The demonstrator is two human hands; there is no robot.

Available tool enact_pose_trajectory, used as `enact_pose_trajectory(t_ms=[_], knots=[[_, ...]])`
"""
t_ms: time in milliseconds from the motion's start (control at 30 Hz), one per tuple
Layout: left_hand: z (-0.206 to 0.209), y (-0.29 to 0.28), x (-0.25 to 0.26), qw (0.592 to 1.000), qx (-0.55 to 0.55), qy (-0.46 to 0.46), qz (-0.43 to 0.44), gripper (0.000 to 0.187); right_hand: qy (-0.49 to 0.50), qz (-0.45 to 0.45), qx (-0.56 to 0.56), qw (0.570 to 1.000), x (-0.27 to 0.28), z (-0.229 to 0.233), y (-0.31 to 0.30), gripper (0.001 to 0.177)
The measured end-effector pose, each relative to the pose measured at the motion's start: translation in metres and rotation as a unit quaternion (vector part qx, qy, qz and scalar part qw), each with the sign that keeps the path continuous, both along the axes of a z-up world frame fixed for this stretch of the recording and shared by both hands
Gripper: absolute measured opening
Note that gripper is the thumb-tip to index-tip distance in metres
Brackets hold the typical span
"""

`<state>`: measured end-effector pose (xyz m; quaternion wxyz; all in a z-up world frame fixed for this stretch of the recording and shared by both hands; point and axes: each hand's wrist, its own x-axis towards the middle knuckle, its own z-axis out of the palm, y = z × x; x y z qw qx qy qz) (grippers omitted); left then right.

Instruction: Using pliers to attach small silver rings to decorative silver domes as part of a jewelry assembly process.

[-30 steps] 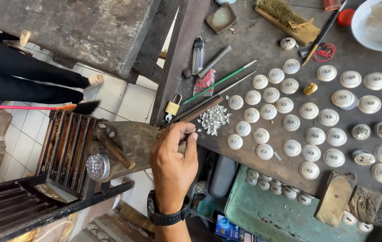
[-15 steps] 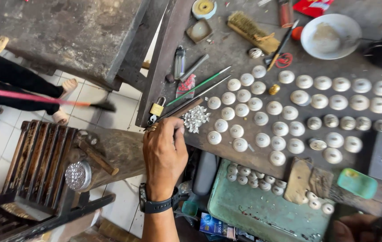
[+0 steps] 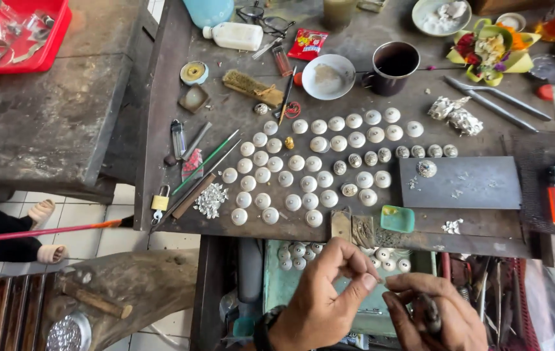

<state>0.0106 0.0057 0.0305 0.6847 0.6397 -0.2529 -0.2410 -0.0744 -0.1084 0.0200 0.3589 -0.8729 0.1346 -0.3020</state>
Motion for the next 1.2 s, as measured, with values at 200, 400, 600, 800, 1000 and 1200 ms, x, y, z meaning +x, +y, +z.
enact_pose_trajectory(t_ms=[200, 400, 600, 800, 1000, 1200], knots=[[-0.031, -0.005, -0.011, 0.984, -0.041, 0.161, 0.067, 0.019, -0.149, 0.098, -0.044, 0.983, 0.017, -0.011, -0.004, 0.03], [-0.034, 0.0, -0.012, 0.988, -0.032, 0.129, 0.085, 0.02, -0.119, 0.101, -0.087, 0.984, 0.015, -0.03, -0.003, 0.028], [-0.022, 0.006, -0.005, 0.997, 0.024, -0.021, 0.07, 0.012, 0.02, 0.046, 0.037, 0.998, 0.016, -0.005, 0.009, 0.022], [-0.021, 0.01, 0.0, 0.998, 0.045, -0.033, 0.032, 0.01, 0.045, 0.061, 0.228, 0.971, 0.003, -0.026, -0.004, 0.03], [-0.026, 0.005, 0.006, 0.999, -0.014, -0.032, 0.004, 0.009, 0.009, 0.151, 0.236, 0.96, 0.011, -0.017, -0.014, 0.034], [-0.03, 0.005, 0.005, 0.998, -0.026, -0.056, 0.014, 0.017, 0.005, 0.17, 0.221, 0.96, 0.011, -0.018, -0.013, 0.033]])
